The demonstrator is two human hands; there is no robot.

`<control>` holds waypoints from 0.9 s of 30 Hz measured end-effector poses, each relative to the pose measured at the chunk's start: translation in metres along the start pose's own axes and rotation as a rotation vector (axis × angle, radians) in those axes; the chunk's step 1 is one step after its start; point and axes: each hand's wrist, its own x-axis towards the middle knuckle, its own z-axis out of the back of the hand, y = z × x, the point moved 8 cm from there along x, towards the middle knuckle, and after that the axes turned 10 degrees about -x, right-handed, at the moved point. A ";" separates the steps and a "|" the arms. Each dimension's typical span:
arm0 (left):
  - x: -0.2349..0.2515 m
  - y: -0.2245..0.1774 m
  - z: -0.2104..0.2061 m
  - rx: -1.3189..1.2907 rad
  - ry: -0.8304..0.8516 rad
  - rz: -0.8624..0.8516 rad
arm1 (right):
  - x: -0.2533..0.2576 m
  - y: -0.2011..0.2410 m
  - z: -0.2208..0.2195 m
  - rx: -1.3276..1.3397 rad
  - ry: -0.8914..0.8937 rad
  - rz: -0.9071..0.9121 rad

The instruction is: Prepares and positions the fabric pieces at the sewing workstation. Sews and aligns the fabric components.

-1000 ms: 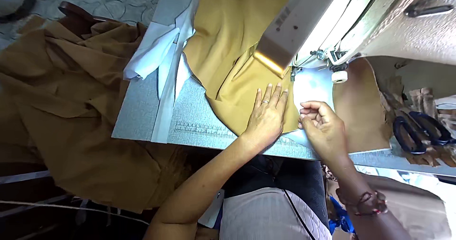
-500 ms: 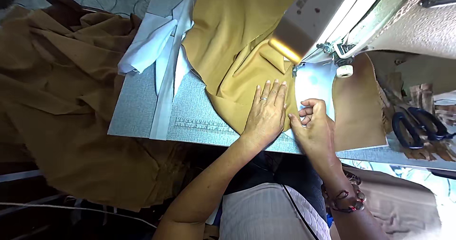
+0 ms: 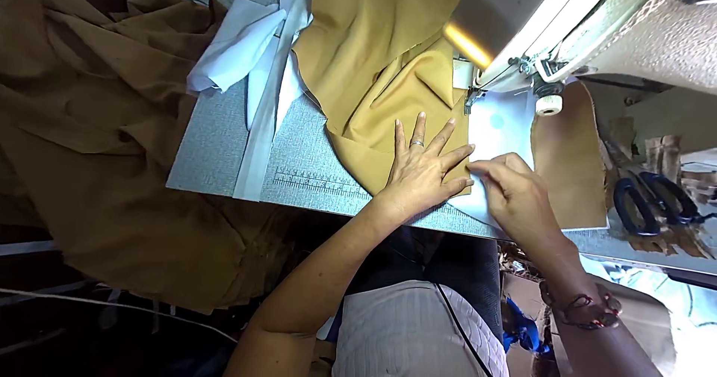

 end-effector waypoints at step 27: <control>0.016 0.041 0.032 -0.060 -0.011 0.077 | 0.008 -0.002 -0.006 -0.216 -0.072 0.145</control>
